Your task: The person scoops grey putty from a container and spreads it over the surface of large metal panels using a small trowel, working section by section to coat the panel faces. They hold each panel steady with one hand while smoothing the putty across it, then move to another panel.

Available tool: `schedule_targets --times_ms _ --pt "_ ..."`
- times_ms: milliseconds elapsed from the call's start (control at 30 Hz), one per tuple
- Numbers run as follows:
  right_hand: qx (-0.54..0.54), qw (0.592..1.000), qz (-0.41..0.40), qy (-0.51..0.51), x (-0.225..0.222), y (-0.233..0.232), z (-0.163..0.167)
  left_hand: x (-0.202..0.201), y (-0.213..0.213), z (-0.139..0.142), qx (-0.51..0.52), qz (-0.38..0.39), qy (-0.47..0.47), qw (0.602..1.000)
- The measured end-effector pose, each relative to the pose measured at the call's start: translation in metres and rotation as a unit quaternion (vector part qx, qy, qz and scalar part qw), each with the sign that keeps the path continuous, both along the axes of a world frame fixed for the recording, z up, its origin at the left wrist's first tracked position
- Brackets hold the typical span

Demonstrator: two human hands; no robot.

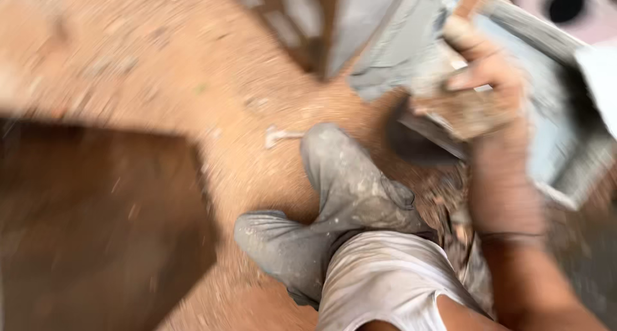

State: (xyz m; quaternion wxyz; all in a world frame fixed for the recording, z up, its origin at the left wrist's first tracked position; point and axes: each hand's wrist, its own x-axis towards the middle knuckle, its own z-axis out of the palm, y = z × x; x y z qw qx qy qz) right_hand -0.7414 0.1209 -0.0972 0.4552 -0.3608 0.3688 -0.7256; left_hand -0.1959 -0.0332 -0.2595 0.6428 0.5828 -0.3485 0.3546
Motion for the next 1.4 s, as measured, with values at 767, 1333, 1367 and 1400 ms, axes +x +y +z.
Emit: schedule_targets --times_ms 767,1333,1367,1400 --pt "0.756 0.613 0.171 0.149 -0.147 0.043 -0.039 -0.38 0.168 0.027 0.402 -0.753 0.521 -0.005" --pt "0.501 0.797 0.325 0.091 -0.248 0.122 -0.129 -0.396 0.146 0.01 0.4 -0.812 0.423 0.032" --pt "0.516 0.797 0.307 0.065 -0.25 0.125 -0.124 -0.394 0.145 0.008 0.403 -0.812 0.42 0.036" --pt "0.531 0.797 0.287 0.037 -0.251 0.125 -0.12 -0.393 0.143 0.006 0.406 -0.808 0.426 0.031"
